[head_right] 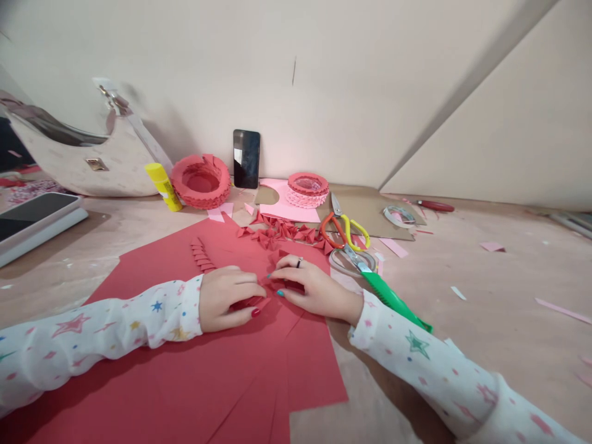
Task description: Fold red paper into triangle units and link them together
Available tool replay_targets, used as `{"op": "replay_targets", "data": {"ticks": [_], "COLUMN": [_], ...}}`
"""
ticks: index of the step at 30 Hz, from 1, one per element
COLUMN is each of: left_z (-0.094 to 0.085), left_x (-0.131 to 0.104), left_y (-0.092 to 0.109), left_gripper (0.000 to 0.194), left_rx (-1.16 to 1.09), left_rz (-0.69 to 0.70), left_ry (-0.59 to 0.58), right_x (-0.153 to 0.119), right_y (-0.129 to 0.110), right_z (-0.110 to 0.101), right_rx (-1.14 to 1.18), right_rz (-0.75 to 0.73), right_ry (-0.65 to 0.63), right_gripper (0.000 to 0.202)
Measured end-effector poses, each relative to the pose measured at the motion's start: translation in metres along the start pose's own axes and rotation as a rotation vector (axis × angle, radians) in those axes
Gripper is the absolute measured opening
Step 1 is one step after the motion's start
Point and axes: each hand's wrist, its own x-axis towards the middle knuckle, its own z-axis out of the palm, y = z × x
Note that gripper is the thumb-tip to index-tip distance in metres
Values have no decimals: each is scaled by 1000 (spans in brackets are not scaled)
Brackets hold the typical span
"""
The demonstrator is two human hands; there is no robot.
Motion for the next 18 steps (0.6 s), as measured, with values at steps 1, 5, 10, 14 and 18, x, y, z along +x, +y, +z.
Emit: {"op": "replay_targets", "data": {"ticks": [1,5,10,14,18], "left_z": [0,-1,-2,-2,-2], "left_x": [0,0,0,-1,-1], "left_y": [0,1,2,3,2], "left_gripper": [26,26,25,28,29], "left_rx": [-1,-2,17,24,25], "left_rz": [1,1,-14,-16,-12], "left_ry": [2,23,35,40,25], "right_x": [0,1,0,-2,-3], "right_y": [0,1,1,3,5], "right_z": [0,0,-1,-1,-2], "right_rx": [-5,36,101,99,102], "right_rz": [2,-7,26,24,37], "right_ry": [5,-11,-11,-37,-24], "right_gripper": [22,16,12,16,19]}}
